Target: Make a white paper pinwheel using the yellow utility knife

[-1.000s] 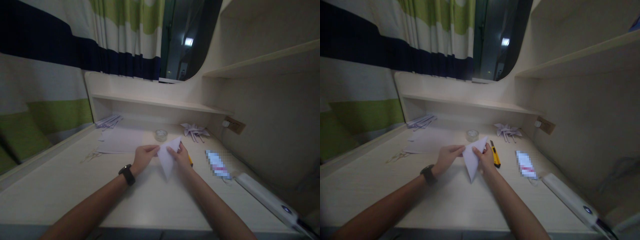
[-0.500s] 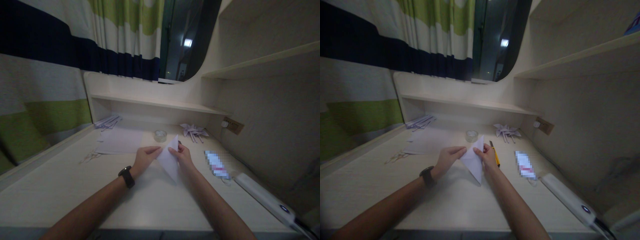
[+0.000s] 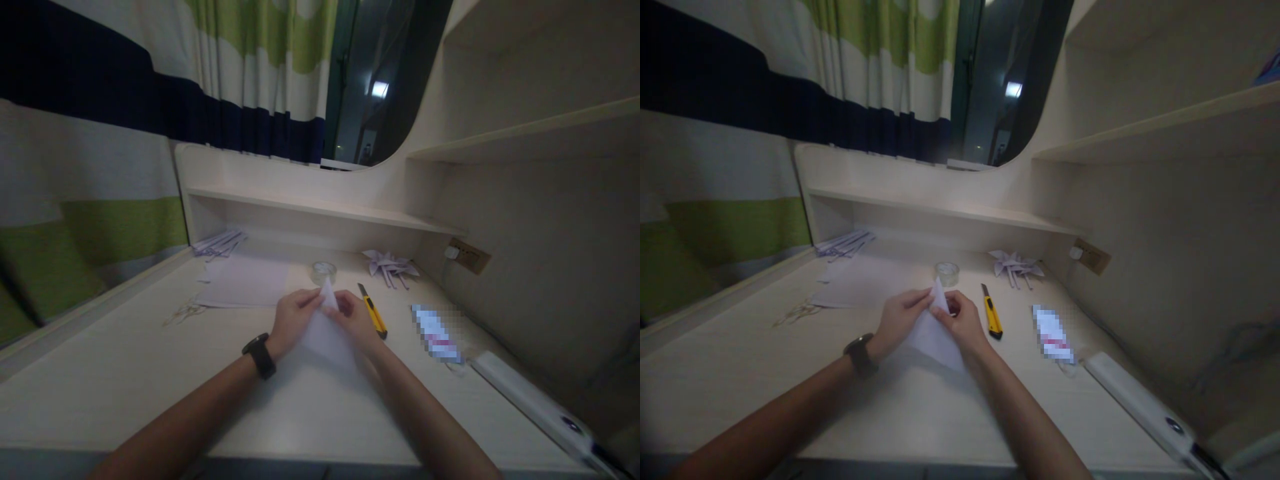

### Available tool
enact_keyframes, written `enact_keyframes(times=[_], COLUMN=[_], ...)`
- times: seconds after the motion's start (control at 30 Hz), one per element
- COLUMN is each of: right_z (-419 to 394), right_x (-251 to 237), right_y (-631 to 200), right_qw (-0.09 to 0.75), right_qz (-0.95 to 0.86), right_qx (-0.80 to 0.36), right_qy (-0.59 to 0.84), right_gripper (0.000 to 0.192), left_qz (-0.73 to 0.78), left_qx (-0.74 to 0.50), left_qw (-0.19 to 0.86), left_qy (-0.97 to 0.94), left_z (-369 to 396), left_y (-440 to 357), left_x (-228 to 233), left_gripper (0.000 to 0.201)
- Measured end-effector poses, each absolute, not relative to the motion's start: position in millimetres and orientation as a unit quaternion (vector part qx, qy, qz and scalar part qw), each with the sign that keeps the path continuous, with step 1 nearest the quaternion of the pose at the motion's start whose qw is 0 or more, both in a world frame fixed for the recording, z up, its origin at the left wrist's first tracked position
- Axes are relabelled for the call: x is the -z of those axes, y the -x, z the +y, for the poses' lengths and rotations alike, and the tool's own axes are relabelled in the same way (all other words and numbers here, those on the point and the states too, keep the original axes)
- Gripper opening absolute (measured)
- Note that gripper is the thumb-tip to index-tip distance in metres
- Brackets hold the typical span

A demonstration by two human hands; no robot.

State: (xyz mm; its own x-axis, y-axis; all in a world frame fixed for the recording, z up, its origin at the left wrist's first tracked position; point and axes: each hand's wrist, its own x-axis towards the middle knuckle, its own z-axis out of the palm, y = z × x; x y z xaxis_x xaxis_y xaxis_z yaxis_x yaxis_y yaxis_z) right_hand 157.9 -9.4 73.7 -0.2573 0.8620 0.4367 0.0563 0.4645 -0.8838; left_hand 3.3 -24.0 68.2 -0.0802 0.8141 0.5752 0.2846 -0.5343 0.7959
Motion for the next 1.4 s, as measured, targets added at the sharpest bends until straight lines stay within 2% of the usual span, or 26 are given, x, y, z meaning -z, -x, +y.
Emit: enact_keyframes(times=[0.2, 0.37, 0.53, 1.4], right_z=[13.7, 20.8, 21.7, 27.5], right_x=[-95.7, -118.0, -130.3, -132.1], right_y=[-147.7, -129.2, -121.2, -125.0], right_qw=[0.545, 0.560, 0.557, 0.567], right_qz=[-0.682, -0.652, -0.625, -0.626], right_qx=[-0.361, -0.415, -0.468, -0.456], right_qy=[0.328, 0.299, 0.284, 0.280], right_gripper=[0.026, 0.026, 0.030, 0.028], left_qz=[0.400, 0.394, 0.392, 0.368], left_qx=[-0.604, -0.629, -0.640, -0.642], left_qw=[0.127, 0.073, 0.066, 0.060], left_qy=[-0.678, -0.666, -0.658, -0.670], left_z=[-27.1, -25.1, -24.4, -22.8], left_y=[2.2, 9.6, 14.1, 15.8], left_x=[-79.1, -86.0, -89.5, -82.2], left_gripper=[0.020, 0.023, 0.023, 0.024])
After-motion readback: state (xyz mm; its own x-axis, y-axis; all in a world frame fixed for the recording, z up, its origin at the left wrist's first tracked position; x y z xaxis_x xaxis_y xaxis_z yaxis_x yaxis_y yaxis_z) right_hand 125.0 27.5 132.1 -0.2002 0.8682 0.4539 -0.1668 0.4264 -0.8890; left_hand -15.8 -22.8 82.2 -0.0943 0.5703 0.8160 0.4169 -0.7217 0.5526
